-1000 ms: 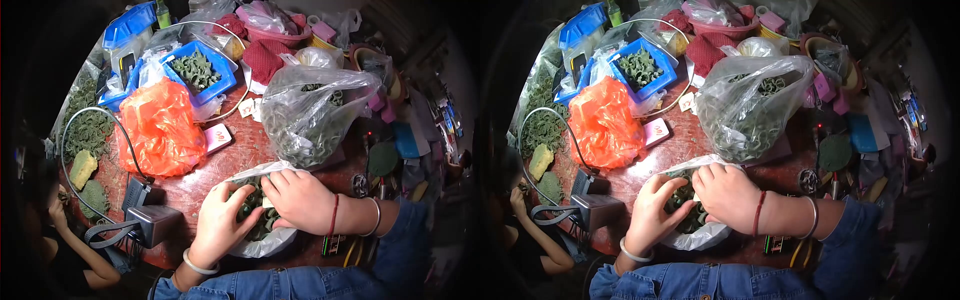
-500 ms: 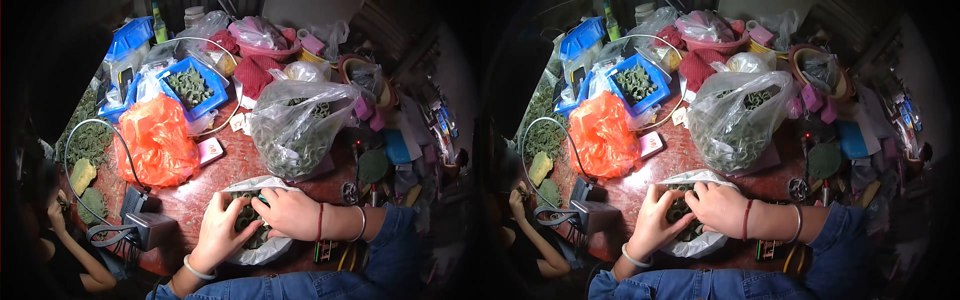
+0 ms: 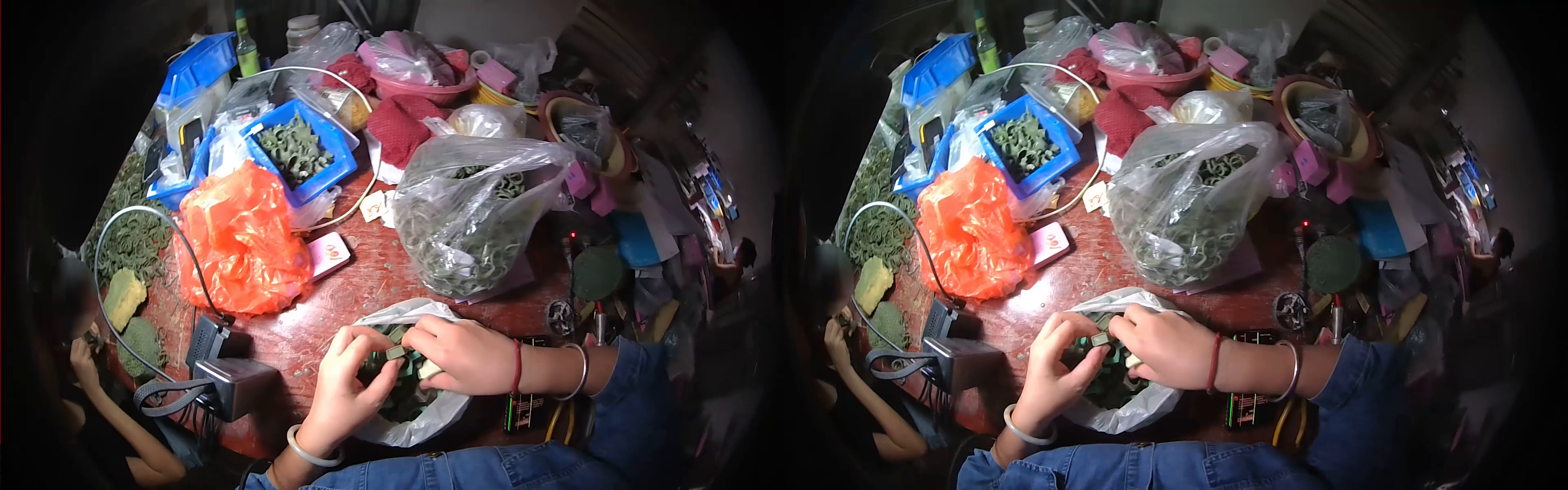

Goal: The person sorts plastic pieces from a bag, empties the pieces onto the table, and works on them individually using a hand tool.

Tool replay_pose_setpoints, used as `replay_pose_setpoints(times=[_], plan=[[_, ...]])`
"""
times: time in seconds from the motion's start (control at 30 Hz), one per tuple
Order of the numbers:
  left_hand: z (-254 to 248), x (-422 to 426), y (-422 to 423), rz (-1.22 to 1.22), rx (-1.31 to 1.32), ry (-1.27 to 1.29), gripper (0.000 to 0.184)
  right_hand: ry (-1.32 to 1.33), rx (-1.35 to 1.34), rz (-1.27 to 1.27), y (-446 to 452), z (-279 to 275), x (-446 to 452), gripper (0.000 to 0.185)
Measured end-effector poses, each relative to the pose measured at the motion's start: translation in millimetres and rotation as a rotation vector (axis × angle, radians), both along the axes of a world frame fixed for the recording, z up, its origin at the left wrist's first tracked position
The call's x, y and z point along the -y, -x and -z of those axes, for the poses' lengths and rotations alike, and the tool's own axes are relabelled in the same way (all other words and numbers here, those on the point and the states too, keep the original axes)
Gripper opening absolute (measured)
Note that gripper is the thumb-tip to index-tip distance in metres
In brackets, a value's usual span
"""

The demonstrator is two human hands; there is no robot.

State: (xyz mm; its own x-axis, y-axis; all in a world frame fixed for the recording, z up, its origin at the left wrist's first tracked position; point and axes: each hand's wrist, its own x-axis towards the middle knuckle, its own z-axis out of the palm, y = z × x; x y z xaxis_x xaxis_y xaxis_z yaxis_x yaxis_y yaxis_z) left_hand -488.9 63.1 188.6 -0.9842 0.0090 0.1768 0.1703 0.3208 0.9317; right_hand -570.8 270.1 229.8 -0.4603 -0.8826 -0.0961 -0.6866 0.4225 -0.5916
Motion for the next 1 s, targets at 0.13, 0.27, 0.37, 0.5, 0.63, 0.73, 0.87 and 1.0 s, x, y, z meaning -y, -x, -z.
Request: replay_pose_setpoints(times=[0.13,0.27,0.37,0.5,0.63,0.73,0.87,1.0], plan=[[4,6,1,0.083,0.012,-0.072,0.017,0.215,0.167,0.057,6,6,-1,0.043],[-11,6,-3,0.077,0.379,-0.422,0.018,0.324,0.274,0.112,5,2,-2,0.033],[-14,7,-2,0.107,0.431,-0.526,0.021,0.342,0.337,0.126,2,2,-6,0.031],[-4,16,-2,0.150,0.496,-0.638,0.025,0.312,0.345,0.150,0,0,-10,0.030],[-10,14,-1,0.165,0.500,-0.797,0.034,0.271,0.387,0.140,2,-3,-12,0.028],[-9,12,-3,0.165,0.490,-0.915,0.038,0.311,0.412,0.190,0,-5,-12,0.027],[-5,18,0,0.114,0.636,-0.962,0.038,0.298,0.458,0.267,-2,-9,-14,0.027],[9,19,5,0.178,0.613,-1.115,0.036,0.247,0.883,0.433,-2,-22,-12,0.020]])
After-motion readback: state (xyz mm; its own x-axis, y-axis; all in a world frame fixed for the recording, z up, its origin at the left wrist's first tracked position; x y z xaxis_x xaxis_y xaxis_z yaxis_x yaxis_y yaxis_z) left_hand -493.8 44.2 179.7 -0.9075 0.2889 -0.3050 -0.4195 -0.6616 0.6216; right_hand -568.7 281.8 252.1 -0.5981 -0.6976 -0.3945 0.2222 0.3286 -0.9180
